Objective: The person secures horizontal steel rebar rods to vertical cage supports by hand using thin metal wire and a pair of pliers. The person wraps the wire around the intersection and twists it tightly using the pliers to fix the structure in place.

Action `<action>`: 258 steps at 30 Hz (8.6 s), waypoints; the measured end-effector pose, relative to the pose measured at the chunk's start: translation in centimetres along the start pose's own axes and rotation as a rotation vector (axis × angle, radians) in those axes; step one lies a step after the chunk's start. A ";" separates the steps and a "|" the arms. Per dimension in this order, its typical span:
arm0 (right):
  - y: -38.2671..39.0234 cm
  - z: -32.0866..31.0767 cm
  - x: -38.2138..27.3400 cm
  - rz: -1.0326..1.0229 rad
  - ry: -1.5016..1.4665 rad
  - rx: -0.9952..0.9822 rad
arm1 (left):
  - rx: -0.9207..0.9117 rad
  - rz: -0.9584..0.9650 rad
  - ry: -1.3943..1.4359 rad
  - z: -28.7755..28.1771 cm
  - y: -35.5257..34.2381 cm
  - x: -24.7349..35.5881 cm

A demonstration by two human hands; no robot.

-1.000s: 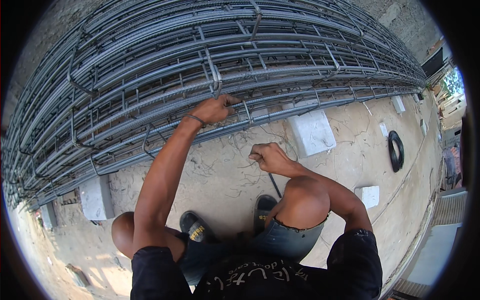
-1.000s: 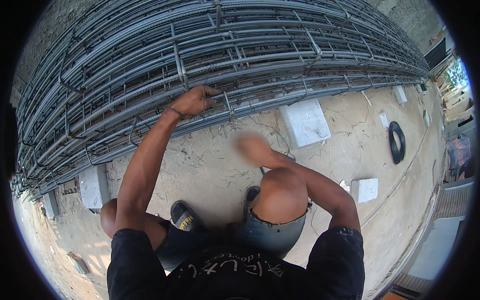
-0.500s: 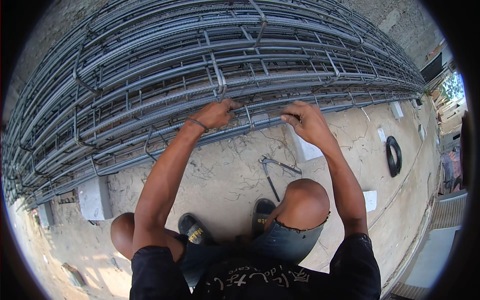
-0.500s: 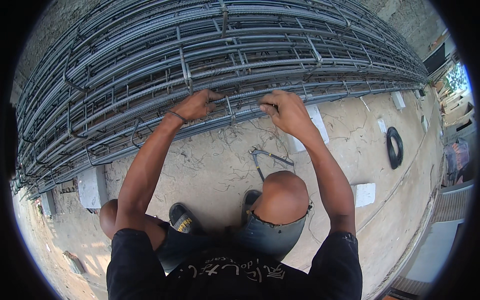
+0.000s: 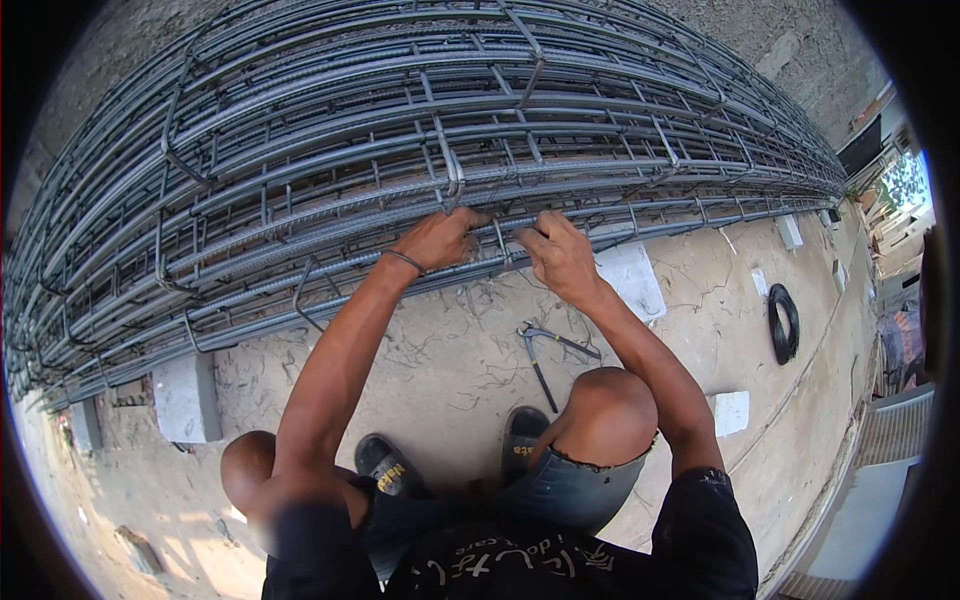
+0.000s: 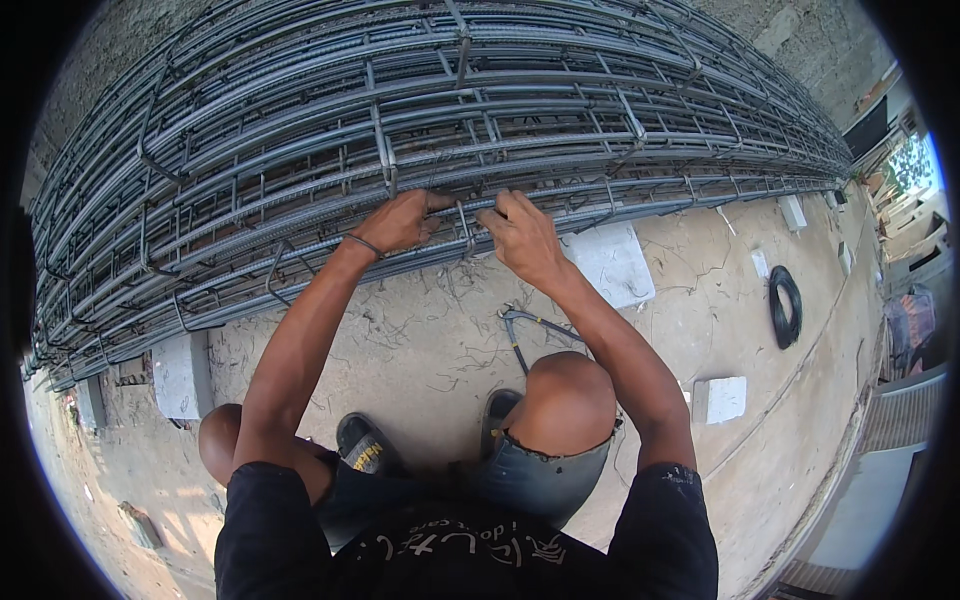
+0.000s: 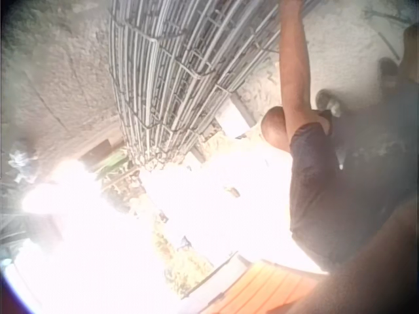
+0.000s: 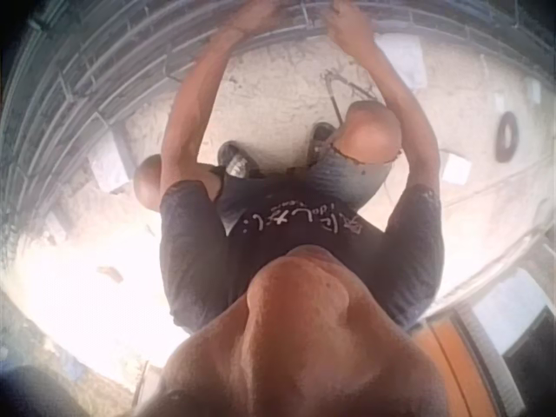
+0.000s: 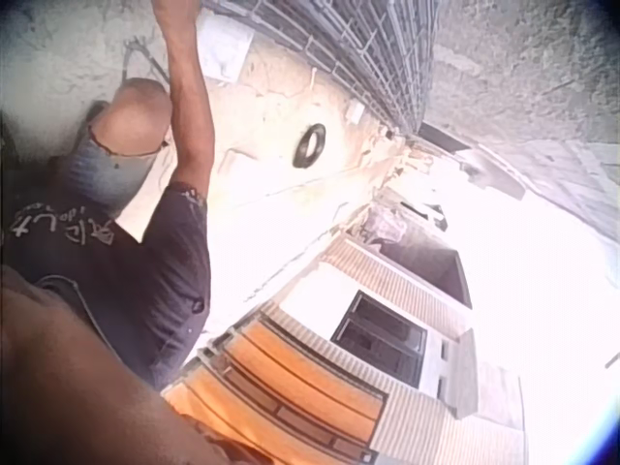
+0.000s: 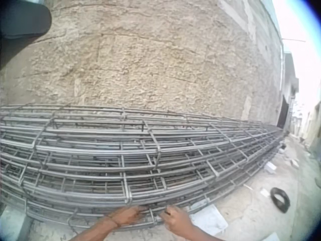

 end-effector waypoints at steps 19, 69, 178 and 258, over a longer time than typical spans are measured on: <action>-0.2 0.4 -1.2 -0.207 0.178 -0.035 | -0.095 -0.406 0.047 -0.1 -1.8 1.0; -0.7 0.3 -1.0 -0.064 0.279 -0.018 | 0.772 -0.071 -0.540 2.6 5.2 12.4; -4.3 -1.4 -2.5 -0.214 0.337 -0.169 | 0.866 -0.526 -0.010 6.4 1.9 6.6; -6.4 -3.4 -1.4 0.679 -0.504 -0.784 | 1.338 -0.583 0.178 6.0 1.3 7.8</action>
Point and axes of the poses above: each hand's wrist, its own y-axis away from the middle knuckle, its own z-axis out of the palm, x = y × z, the point moved 4 cm from there along -y, towards the middle knuckle, and after that the axes turned 1 degree about -y, right-handed, at the moved point
